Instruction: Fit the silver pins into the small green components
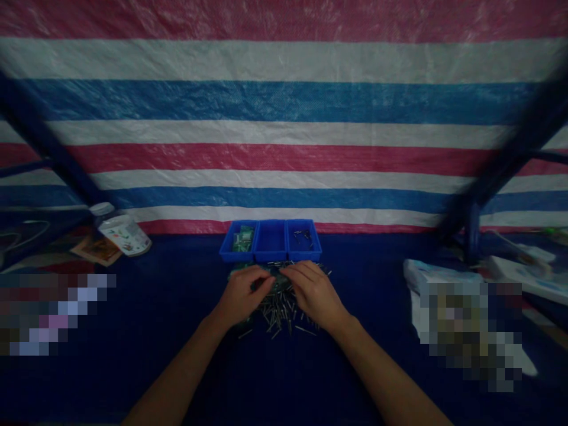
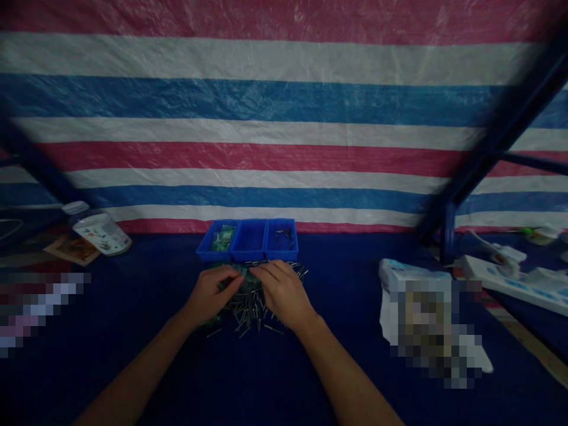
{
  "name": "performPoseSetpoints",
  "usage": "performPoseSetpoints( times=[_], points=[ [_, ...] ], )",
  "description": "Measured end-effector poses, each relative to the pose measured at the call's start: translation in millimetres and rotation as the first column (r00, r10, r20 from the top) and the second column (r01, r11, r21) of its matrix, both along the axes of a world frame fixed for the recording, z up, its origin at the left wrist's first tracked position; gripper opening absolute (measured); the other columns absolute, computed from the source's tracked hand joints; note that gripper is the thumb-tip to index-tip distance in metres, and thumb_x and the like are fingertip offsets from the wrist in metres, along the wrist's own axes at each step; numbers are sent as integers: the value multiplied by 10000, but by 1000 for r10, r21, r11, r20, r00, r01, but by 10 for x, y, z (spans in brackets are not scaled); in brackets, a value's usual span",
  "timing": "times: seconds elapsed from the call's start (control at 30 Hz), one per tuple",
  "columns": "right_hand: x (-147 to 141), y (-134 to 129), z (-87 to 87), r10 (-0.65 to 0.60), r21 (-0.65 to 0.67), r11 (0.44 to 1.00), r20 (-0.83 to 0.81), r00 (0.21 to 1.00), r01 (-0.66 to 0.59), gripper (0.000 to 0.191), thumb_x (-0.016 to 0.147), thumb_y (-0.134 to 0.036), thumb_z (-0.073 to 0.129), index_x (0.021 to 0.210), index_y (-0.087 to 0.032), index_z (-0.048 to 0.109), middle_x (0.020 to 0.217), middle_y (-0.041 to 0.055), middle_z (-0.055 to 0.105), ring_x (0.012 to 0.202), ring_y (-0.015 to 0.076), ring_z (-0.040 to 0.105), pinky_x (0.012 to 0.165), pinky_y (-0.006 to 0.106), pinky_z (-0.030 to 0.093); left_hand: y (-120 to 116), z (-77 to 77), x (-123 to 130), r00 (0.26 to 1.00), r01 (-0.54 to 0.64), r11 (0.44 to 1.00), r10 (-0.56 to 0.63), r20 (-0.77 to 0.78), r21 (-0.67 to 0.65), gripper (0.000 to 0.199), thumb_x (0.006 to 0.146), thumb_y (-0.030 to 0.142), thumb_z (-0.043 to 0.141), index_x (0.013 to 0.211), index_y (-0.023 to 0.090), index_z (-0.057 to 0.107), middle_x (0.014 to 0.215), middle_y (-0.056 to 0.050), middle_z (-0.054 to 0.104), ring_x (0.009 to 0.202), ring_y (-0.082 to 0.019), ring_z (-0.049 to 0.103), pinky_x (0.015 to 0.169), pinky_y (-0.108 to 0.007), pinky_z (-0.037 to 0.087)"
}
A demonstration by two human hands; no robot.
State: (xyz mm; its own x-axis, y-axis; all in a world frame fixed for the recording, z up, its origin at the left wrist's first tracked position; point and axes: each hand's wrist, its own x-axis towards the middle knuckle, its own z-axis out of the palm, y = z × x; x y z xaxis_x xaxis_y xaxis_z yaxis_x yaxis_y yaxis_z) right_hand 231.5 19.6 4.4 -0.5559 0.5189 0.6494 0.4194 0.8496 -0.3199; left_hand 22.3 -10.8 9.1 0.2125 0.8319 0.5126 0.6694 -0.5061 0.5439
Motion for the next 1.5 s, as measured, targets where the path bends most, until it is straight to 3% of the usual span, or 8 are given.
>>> performPoseSetpoints(
  times=[0.2,0.37,0.73,0.9,1.07,1.27,1.43,1.5],
  points=[
    [102,125,15,-222,-337,935,-315,923,110,209,939,-243,519,1021,-223,711,1009,64,751,943,204,698,858,364,546,29,8,-147,994,-112,993,112,9,34,224,938,267,557,761,182,664,666,12,646,607,-123,593,593,-234,427],
    [90,190,29,-356,-674,726,-537,765,-135,216,820,-384,681,948,-210,688,876,61,758,835,226,724,806,390,572,34,5,-163,992,-121,992,122,-12,40,230,939,283,557,759,187,664,657,13,644,601,-125,595,589,-236,432],
    [102,221,113,-435,-693,520,-718,543,-500,404,617,-424,866,897,-210,669,825,19,738,770,176,716,791,363,603,42,6,-139,994,-111,993,112,-14,34,224,931,284,556,766,187,672,674,3,666,596,-125,596,583,-239,440],
    [120,215,135,-486,-773,422,-635,601,-474,400,674,-535,801,688,-175,628,624,6,662,569,109,630,515,211,482,39,9,-138,995,-99,995,100,-24,29,231,934,288,552,765,185,672,676,2,668,610,-129,609,595,-240,445],
    [143,229,134,-563,-831,363,-556,612,-421,472,667,-573,782,587,-188,521,466,-53,500,397,66,438,390,205,316,37,3,-146,992,-114,993,115,-41,28,233,939,301,546,795,188,690,687,-2,683,621,-134,621,597,-238,458],
    [101,300,76,-541,-821,444,-565,623,-359,521,727,-539,726,1108,-204,608,837,29,724,504,118,601,439,233,369,40,4,-143,993,-106,993,108,-42,46,238,940,300,547,769,193,672,668,7,670,605,-131,618,582,-237,456],
    [349,60,168,-447,-642,747,-295,844,172,361,828,-501,610,1032,-213,683,792,43,728,695,203,677,660,339,498,43,3,-158,993,-112,992,114,-36,53,225,936,292,558,767,192,667,668,12,661,606,-130,618,588,-237,452],
    [580,-156,203,-551,-517,756,-171,817,402,347,863,-517,552,976,-225,702,772,52,734,720,230,688,772,403,497,42,0,-163,993,-109,993,111,-32,49,220,937,289,558,774,191,670,676,9,663,617,-131,623,587,-236,448]
  ],
)
